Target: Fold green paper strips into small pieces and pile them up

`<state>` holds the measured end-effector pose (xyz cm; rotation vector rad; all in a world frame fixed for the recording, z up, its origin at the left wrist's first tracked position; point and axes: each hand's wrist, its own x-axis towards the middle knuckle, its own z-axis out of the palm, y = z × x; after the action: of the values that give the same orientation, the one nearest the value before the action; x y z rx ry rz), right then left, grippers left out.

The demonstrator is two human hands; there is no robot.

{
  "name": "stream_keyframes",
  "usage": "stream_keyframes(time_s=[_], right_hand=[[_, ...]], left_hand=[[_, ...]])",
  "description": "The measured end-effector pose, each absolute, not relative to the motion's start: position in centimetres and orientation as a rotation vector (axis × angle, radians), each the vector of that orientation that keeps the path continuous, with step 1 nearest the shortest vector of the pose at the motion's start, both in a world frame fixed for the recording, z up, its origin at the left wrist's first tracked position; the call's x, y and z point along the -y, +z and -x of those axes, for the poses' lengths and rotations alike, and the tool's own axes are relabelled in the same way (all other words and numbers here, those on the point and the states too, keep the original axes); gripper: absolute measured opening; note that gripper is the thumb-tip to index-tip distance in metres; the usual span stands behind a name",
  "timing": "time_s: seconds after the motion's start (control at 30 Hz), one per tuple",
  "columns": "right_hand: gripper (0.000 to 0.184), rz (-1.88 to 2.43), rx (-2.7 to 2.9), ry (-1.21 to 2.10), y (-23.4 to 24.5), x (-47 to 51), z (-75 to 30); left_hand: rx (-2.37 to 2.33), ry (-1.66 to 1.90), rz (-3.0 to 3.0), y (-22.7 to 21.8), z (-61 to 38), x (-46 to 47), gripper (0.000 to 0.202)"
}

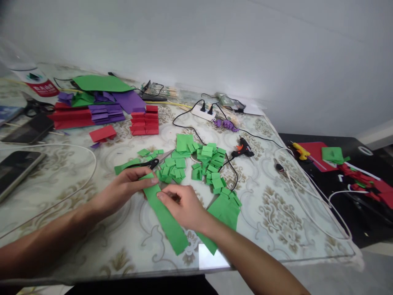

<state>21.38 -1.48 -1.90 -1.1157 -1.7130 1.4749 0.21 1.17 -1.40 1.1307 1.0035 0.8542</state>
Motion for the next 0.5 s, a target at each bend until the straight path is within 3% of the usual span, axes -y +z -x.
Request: stream_keyframes(time_s=[0.27, 0.5], right_hand=[[0.031, 1.141, 1.704, 1.43, -1.7, 1.2, -21.5], [0.022, 1.168, 1.723, 1.367, -2.0, 1.6, -21.4]], left_hand=[[-1.066, 1.068, -1.046, -0.9, 1.4, -2.7, 0.019], [-0.993, 0.911, -1.295, -0.7, 0.0, -1.4, 0.019]])
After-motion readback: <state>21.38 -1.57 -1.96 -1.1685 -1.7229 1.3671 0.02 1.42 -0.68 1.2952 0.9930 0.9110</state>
